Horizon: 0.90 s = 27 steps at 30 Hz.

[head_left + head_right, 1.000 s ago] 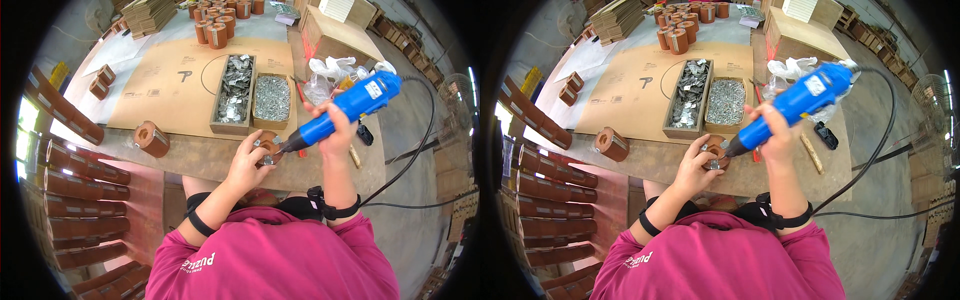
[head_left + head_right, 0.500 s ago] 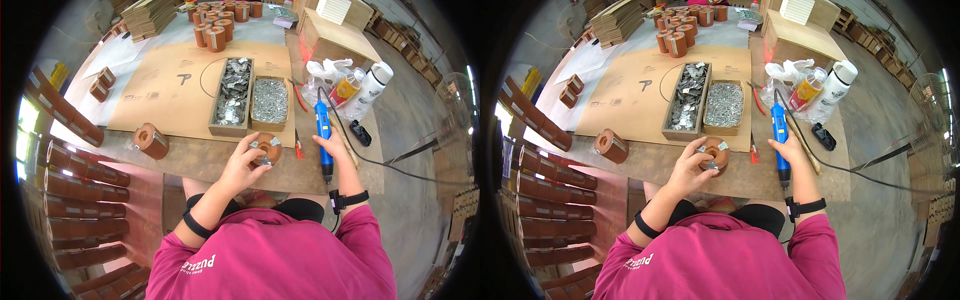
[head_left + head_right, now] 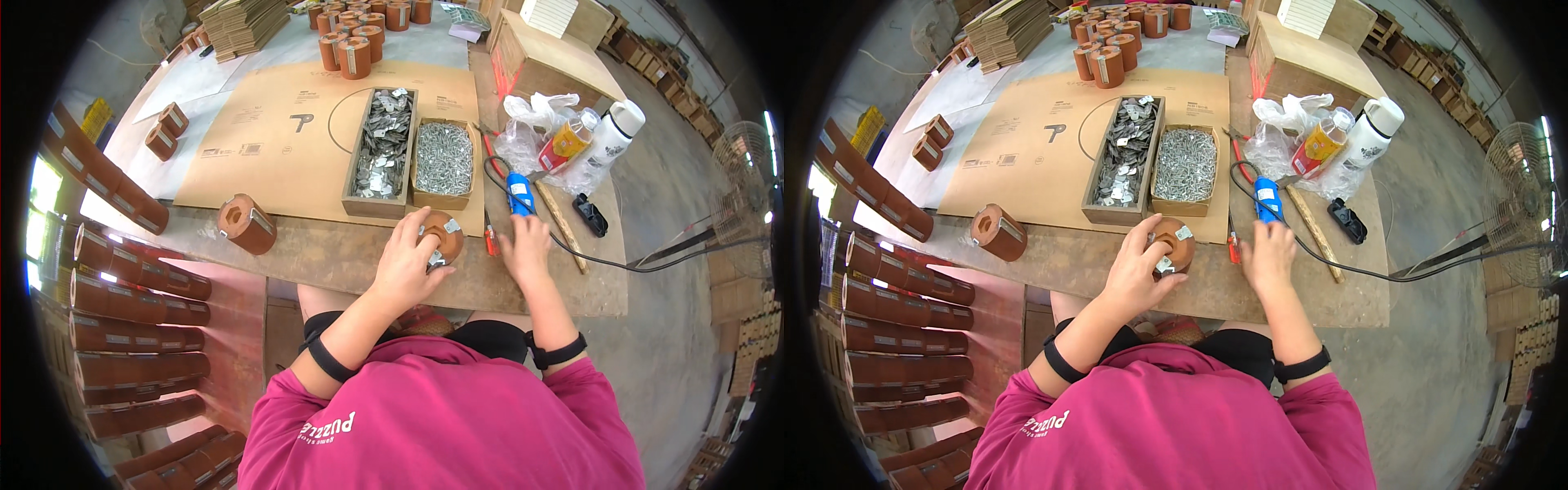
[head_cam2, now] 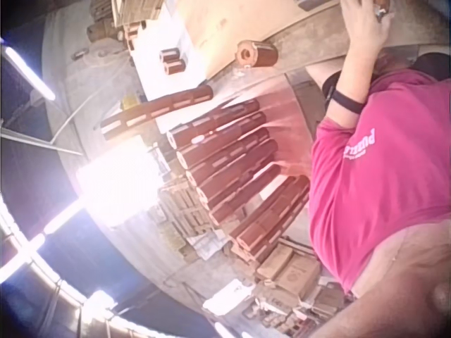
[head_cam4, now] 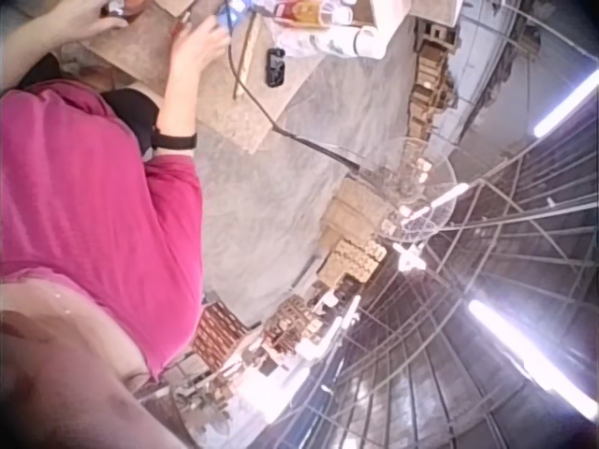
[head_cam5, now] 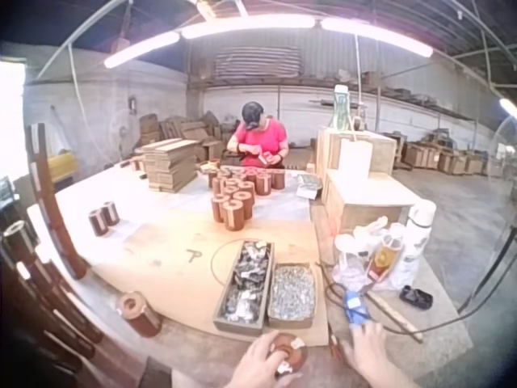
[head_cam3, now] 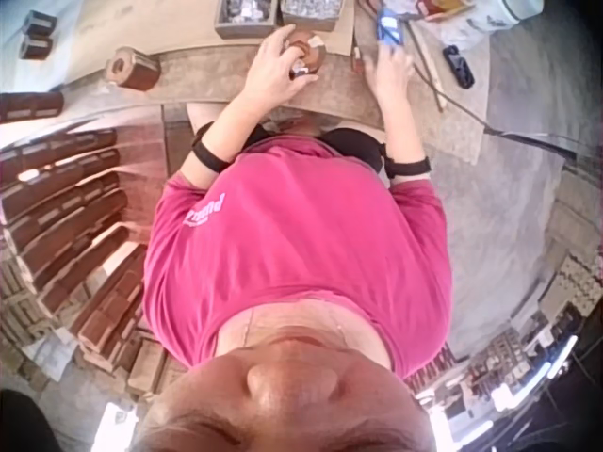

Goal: Using an electric screwdriver and a manual screwdriver to attach metal components to wood/bamboo cylindrical furniture legs.

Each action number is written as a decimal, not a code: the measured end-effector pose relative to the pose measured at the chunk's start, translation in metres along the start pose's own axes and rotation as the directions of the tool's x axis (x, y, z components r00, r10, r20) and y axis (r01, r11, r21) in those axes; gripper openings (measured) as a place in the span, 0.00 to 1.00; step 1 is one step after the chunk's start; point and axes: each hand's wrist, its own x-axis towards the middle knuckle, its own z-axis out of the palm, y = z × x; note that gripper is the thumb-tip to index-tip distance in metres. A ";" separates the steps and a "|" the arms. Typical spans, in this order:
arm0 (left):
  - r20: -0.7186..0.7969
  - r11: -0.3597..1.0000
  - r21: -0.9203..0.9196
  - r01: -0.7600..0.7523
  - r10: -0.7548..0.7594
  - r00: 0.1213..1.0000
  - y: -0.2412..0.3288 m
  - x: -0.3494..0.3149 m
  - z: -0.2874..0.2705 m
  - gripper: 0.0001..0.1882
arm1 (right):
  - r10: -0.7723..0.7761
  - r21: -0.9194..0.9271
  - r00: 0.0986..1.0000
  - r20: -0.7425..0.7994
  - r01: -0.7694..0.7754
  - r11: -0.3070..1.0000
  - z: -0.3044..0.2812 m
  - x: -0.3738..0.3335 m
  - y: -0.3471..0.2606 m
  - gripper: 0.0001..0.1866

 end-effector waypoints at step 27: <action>0.007 0.976 -0.208 -0.061 0.064 0.998 -0.008 -0.023 -0.019 0.15 | 0.116 0.906 0.987 -0.109 0.051 0.420 -0.105 -0.001 -0.026 0.06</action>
